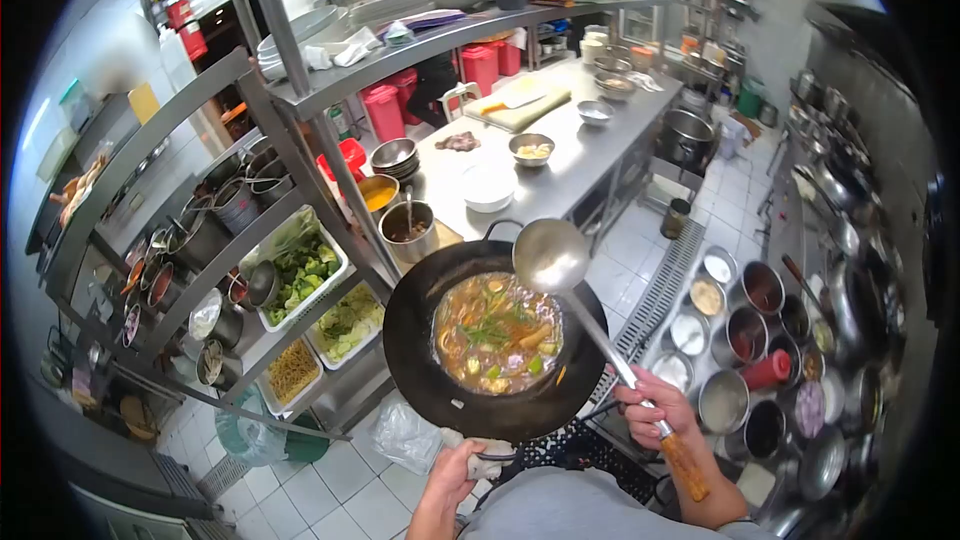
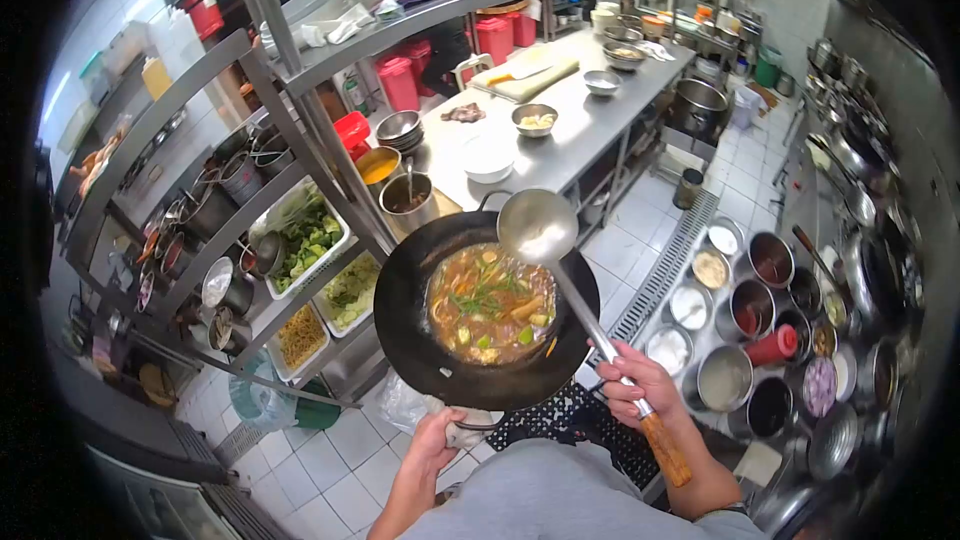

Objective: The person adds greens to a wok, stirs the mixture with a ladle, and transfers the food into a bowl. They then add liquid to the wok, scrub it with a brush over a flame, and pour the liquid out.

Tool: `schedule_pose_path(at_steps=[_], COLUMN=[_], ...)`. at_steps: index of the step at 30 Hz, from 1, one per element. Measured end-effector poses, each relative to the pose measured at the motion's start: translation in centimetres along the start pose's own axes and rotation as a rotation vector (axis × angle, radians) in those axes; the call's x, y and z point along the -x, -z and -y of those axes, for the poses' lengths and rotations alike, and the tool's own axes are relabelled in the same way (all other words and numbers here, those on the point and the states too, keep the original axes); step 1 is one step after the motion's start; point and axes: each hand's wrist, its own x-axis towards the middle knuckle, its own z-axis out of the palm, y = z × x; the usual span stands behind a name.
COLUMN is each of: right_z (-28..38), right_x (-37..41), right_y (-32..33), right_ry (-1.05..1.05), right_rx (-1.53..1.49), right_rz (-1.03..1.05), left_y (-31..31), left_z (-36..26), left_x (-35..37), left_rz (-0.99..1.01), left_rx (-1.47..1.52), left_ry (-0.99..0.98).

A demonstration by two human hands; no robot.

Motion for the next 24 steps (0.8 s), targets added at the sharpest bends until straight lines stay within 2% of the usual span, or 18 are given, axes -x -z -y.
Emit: schedule_pose_path(at_steps=[3, 4, 5, 7, 9, 12, 15, 17, 19, 21, 24], right_z=[2.6, 4.1, 5.8, 9.3, 13.2, 17.5, 19.7, 19.8, 17.5, 14.7, 11.6], right_x=[-6.5, -9.3, -12.1, -18.6, -24.4, -29.8, -28.0, -25.4, -22.2, -19.1, -17.8], right_y=[1.0, 0.6, 0.3, 0.4, 0.3, -0.7, -3.6, -2.2, -0.9, 1.7, 1.5], right_ry=[-0.124, -0.094, -0.067, 0.021, 0.034, 0.101, 0.091, -0.003, 0.02, 0.17, -0.228], right_rx=[-0.088, 0.017, 0.116, 0.261, 0.326, 0.385, 0.719, 1.277, 1.845, 2.186, 2.279], right_rz=[0.131, 0.159, 0.183, 0.028, 0.079, -0.059, -0.097, -0.093, -0.058, 0.208, 0.35], left_y=[0.9, 1.6, 1.5, 0.6, -0.2, -3.2, -4.4, -4.0, -4.8, -5.6, -4.4], left_z=[1.3, 2.3, 3.0, 3.4, 4.5, 4.3, 5.2, 6.0, 5.8, 5.9, 7.2], left_x=[-1.7, -2.7, -2.5, -2.6, -2.7, -2.3, -2.9, -3.4, -3.5, -3.0, -3.4], left_rz=[-0.071, -0.027, -0.069, -0.14, -0.206, -0.295, -0.356, -0.364, -0.411, -0.389, -0.383], left_rx=[0.139, 0.229, 0.227, 0.215, 0.264, 0.313, 0.34, 0.32, 0.347, 0.409, 0.423], left_ry=[-0.02, -0.037, -0.021, -0.015, -0.022, -0.118, -0.065, 0.003, -0.012, -0.04, -0.03])
